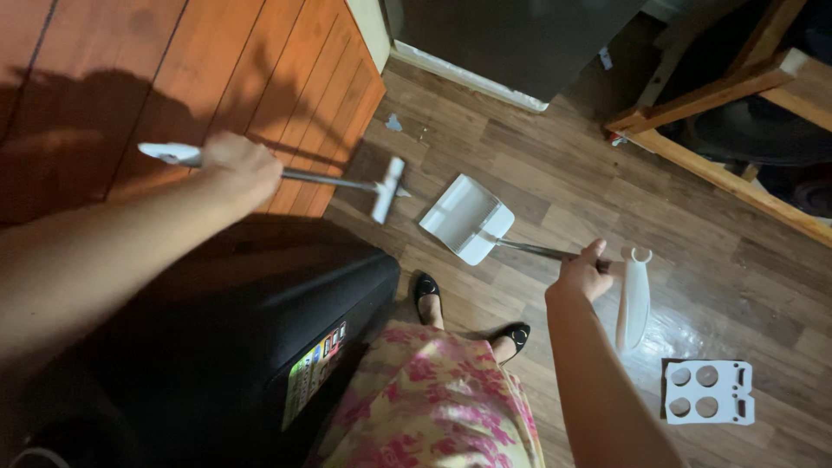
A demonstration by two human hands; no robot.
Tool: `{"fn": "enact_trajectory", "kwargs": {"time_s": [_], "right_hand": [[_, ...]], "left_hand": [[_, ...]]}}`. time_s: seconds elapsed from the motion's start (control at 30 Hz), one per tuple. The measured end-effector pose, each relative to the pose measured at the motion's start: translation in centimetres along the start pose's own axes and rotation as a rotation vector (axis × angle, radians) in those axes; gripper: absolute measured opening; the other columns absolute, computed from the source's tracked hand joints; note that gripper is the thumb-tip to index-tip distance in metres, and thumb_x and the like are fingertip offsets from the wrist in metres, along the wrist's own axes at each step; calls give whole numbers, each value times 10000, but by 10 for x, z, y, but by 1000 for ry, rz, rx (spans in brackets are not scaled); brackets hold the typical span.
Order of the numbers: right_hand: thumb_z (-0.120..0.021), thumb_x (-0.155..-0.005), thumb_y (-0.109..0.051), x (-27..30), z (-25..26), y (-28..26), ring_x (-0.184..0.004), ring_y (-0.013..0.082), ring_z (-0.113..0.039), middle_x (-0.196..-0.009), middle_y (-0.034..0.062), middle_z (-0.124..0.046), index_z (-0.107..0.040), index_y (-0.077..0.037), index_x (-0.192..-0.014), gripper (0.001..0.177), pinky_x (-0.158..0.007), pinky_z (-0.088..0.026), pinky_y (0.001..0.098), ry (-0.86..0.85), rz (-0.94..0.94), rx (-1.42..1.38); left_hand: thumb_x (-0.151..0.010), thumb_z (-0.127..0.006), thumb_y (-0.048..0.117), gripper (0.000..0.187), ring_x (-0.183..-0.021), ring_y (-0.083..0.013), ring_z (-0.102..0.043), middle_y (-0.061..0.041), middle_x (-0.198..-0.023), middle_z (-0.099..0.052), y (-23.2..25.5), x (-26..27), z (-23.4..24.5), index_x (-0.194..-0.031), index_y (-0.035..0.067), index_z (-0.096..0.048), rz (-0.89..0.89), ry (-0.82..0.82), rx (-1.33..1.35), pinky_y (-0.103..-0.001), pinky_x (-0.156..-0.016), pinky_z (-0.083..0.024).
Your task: The person assembles a broom and dustpan set, then uses the broom to sweep debris into the dustpan across a wooden floor.
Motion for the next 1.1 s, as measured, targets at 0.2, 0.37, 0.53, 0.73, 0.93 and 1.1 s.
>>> {"fn": "enact_trajectory", "kwargs": {"time_s": [0.2,0.37,0.53,0.73,0.93,1.1], "right_hand": [[-659,-1024,-357,4,11,-8,-1012,150,-579,-1178,37,-579,-483,-76,-1239,395,-890,-548,360,43,17,109],[-640,-1012,-364,3,13,-16,-986,104,-614,-1160,-18,-624,-508,-149,-1252,348,-859,-548,332,57,37,168],[-664,-1045,-354,-20,26,-30,-836,136,-553,-1043,24,-588,-540,-66,-1156,333,-753,-556,343,37,64,28],[-687,-977,-313,-33,35,-34,-860,92,-585,-1039,-20,-607,-524,-155,-1138,279,-736,-531,308,51,45,52],[-718,-978,-288,-65,30,-19,-953,81,-592,-1087,-28,-619,-535,-160,-1149,281,-837,-499,253,-36,256,312],[-720,-992,-373,-82,29,-37,-833,130,-527,-964,4,-599,-536,-110,-1016,322,-731,-468,314,90,111,239]], "left_hand": [[-1021,-562,250,268,-1037,-268,-738,-102,-1055,-781,36,-45,-19,-1038,138,-805,-4,217,90,-457,-840,-561],[-967,-612,208,201,-978,-261,-735,-79,-1020,-779,96,-62,8,-1014,126,-790,-74,194,74,-453,-780,-589],[-1013,-586,237,231,-980,-246,-752,-69,-1023,-797,27,-53,53,-1051,134,-790,29,119,43,-432,-752,-592],[-1002,-606,277,251,-1029,-261,-742,-89,-1119,-775,59,-72,59,-1135,141,-768,43,82,-37,-454,-789,-568],[-1002,-602,217,235,-985,-292,-765,-132,-1075,-802,110,-74,77,-1062,118,-806,-100,178,54,-439,-803,-571],[-1001,-586,210,253,-1056,-275,-740,-90,-1101,-794,24,-55,100,-1120,134,-795,50,162,103,-464,-805,-579]]}}
Point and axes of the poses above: each hand's wrist, its own x-axis away from the middle knuckle, its own z-axis out of the back of the hand, y = z × x, the point moved 4 cm from there along -x, towards the middle knuckle
